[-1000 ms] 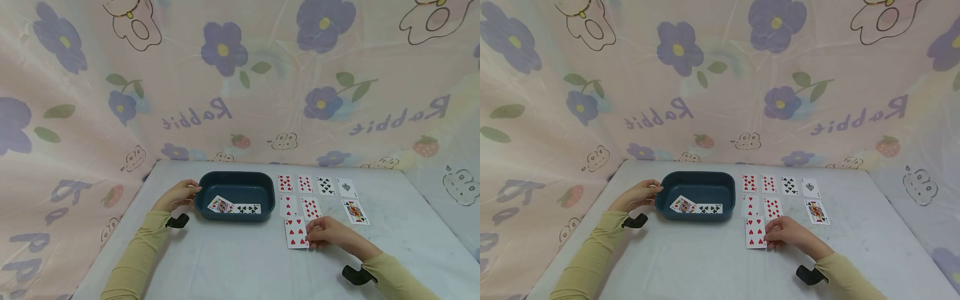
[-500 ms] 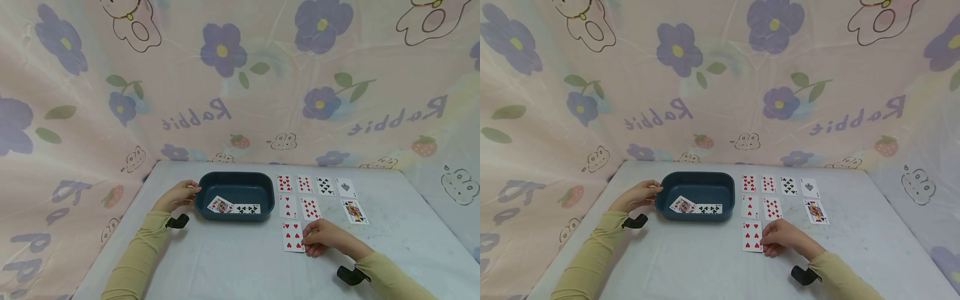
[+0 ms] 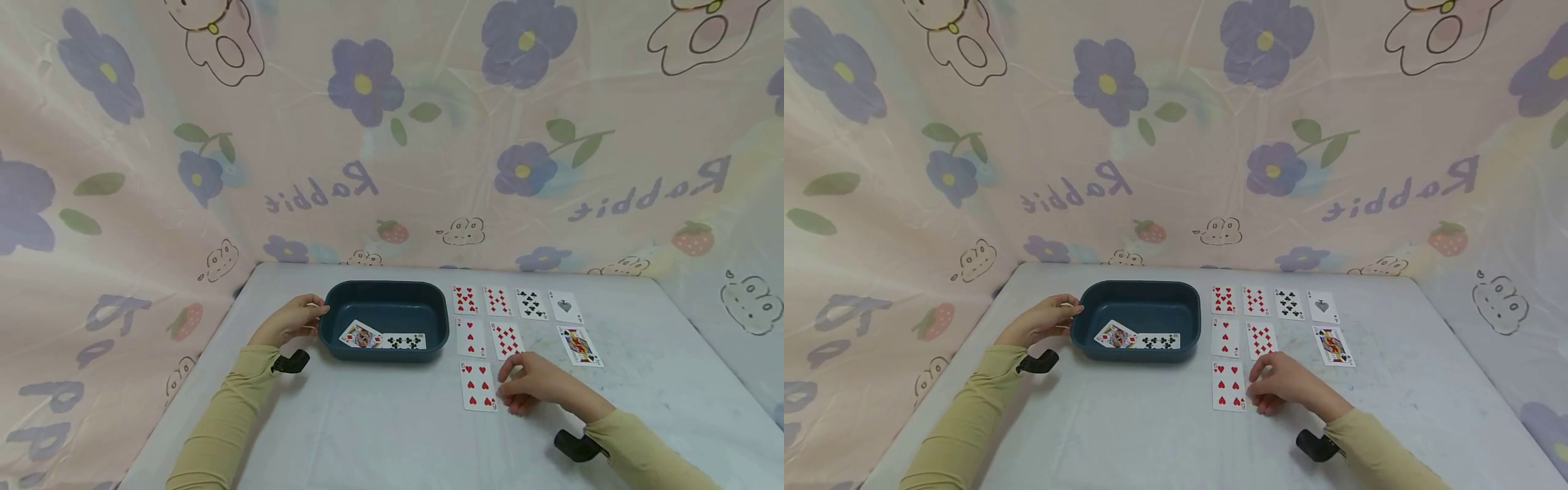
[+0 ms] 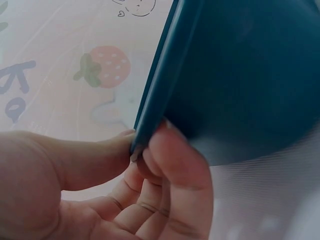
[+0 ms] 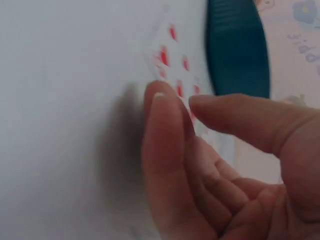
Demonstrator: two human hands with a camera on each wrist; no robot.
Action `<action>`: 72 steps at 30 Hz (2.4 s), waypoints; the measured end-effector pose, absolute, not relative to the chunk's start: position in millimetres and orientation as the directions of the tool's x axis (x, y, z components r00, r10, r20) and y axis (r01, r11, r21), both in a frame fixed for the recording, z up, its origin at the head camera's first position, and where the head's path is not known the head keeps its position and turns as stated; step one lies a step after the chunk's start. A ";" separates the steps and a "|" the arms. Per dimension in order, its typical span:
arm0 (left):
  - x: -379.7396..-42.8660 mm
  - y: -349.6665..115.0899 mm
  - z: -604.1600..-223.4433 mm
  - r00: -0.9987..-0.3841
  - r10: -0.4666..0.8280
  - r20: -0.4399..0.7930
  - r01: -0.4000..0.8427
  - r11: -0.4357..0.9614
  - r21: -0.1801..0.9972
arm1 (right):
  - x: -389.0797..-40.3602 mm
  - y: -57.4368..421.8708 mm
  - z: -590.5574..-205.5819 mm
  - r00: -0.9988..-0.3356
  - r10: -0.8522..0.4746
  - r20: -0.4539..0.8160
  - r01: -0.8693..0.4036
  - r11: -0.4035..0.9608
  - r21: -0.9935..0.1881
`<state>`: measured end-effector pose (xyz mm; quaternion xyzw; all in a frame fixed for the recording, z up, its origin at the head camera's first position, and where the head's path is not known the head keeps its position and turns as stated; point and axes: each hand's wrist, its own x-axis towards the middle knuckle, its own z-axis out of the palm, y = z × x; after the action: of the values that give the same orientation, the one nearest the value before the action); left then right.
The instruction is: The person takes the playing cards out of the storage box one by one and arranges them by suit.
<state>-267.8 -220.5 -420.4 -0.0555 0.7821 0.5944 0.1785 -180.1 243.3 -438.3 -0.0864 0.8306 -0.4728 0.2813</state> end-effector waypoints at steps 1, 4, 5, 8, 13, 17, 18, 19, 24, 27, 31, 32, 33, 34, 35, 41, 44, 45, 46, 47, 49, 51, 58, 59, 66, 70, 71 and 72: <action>-267.9 -220.5 -420.8 -0.931 0.128 -0.342 -0.296 0.288 0.911 | -181.6 244.0 -435.0 -0.832 -0.414 -0.369 0.102 0.540 -0.835; -267.8 -221.1 -420.8 -0.931 0.124 -0.344 -0.298 0.285 0.911 | -189.4 244.6 -423.4 -0.838 -0.451 -0.307 0.024 0.532 -0.846; -267.6 -221.5 -421.1 -0.931 0.124 -0.344 -0.298 0.285 0.911 | -193.1 243.8 -418.6 -0.836 -0.468 -0.286 -0.004 0.528 -0.849; -267.2 -222.6 -420.8 -0.928 0.120 -0.352 -0.306 0.295 0.905 | -204.7 238.6 -403.3 -0.821 -0.526 -0.220 -0.100 0.512 -0.853; -267.0 -222.5 -419.8 -0.925 0.115 -0.361 -0.313 0.305 0.899 | -224.1 219.2 -377.6 -0.788 -0.599 -0.141 -0.207 0.474 -0.856; -267.4 -221.1 -418.4 -0.924 0.111 -0.365 -0.318 0.306 0.897 | -240.7 196.5 -362.9 -0.767 -0.627 -0.137 -0.207 0.443 -0.872; -267.5 -220.8 -418.2 -0.924 0.107 -0.367 -0.320 0.306 0.897 | -244.8 190.1 -360.1 -0.760 -0.636 -0.136 -0.205 0.433 -0.878; -267.7 -220.5 -417.9 -0.924 0.104 -0.368 -0.321 0.311 0.895 | -249.1 183.7 -357.5 -0.753 -0.644 -0.139 -0.203 0.427 -0.881; -268.2 -219.7 -417.4 -0.926 0.091 -0.367 -0.323 0.314 0.893 | -271.6 152.8 -351.9 -0.700 -0.698 -0.153 -0.225 0.418 -0.880; -268.1 -220.0 -418.1 -0.926 0.100 -0.364 -0.320 0.303 0.898 | -284.3 136.6 -355.2 -0.671 -0.721 -0.174 -0.227 0.423 -0.877; -268.2 -220.6 -420.0 -0.925 0.112 -0.362 -0.317 0.295 0.901 | -297.1 116.4 -362.9 -0.626 -0.752 -0.206 -0.208 0.416 -0.885; -268.2 -220.6 -420.5 -0.925 0.110 -0.363 -0.319 0.294 0.901 | -299.7 111.8 -365.3 -0.612 -0.761 -0.215 -0.208 0.417 -0.885; -268.2 -220.6 -421.1 -0.926 0.109 -0.362 -0.318 0.296 0.901 | -301.6 107.2 -367.2 -0.601 -0.766 -0.229 -0.207 0.426 -0.881; -268.3 -220.5 -421.3 -0.926 0.109 -0.362 -0.317 0.295 0.901 | -303.6 103.1 -369.5 -0.590 -0.770 -0.241 -0.206 0.433 -0.878; -268.5 -220.6 -421.3 -0.926 0.109 -0.361 -0.316 0.298 0.901 | -305.6 99.5 -371.8 -0.586 -0.769 -0.256 -0.208 0.448 -0.870; -269.4 -220.5 -423.2 -0.928 0.095 -0.360 -0.319 0.294 0.901 | -314.7 85.6 -388.5 -0.582 -0.731 -0.356 -0.172 0.539 -0.825; -269.6 -220.3 -424.3 -0.929 0.090 -0.359 -0.321 0.285 0.903 | -316.2 82.0 -393.9 -0.575 -0.710 -0.406 -0.166 0.587 -0.792; -269.6 -220.4 -424.3 -0.928 0.091 -0.360 -0.323 0.285 0.903 | -316.7 81.1 -395.0 -0.573 -0.705 -0.417 -0.168 0.599 -0.783; -269.5 -220.3 -424.1 -0.927 0.088 -0.364 -0.327 0.282 0.902 | -316.8 80.4 -395.5 -0.569 -0.701 -0.430 -0.168 0.611 -0.774; -269.5 -220.1 -423.7 -0.927 0.088 -0.365 -0.328 0.283 0.901 | -317.4 80.0 -396.0 -0.567 -0.699 -0.437 -0.167 0.617 -0.769; -269.8 -219.5 -423.1 -0.927 0.089 -0.364 -0.327 0.285 0.901 | -317.3 79.4 -395.9 -0.563 -0.694 -0.449 -0.159 0.624 -0.765; -270.4 -218.7 -423.1 -0.926 0.091 -0.366 -0.327 0.287 0.900 | -317.3 79.6 -396.9 -0.564 -0.690 -0.454 -0.153 0.627 -0.764; -269.0 -218.2 -422.7 -0.926 0.084 -0.368 -0.333 0.277 0.901 | -317.9 78.4 -401.1 -0.554 -0.686 -0.471 -0.110 0.622 -0.776; -268.6 -218.5 -422.5 -0.927 0.087 -0.365 -0.329 0.277 0.903 | -318.2 78.1 -401.3 -0.553 -0.687 -0.472 -0.110 0.622 -0.776; -267.7 -220.4 -421.0 -0.927 0.093 -0.362 -0.326 0.276 0.904 | -318.5 75.2 -399.2 -0.549 -0.667 -0.503 -0.097 0.649 -0.754; -267.8 -221.9 -420.2 -0.929 0.094 -0.358 -0.321 0.278 0.905 | -318.6 73.8 -397.2 -0.533 -0.665 -0.523 -0.092 0.660 -0.746; -268.0 -222.2 -420.3 -0.929 0.093 -0.359 -0.322 0.276 0.906 | -318.5 73.7 -396.5 -0.531 -0.662 -0.529 -0.091 0.665 -0.741; -268.1 -222.4 -420.5 -0.929 0.092 -0.359 -0.323 0.275 0.905 | -318.7 73.6 -396.6 -0.527 -0.662 -0.533 -0.094 0.669 -0.737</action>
<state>-268.1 -222.4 -420.5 -0.0742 0.7793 0.5975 0.1737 -318.7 73.6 -396.6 -0.2336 0.8079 -0.3331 0.4263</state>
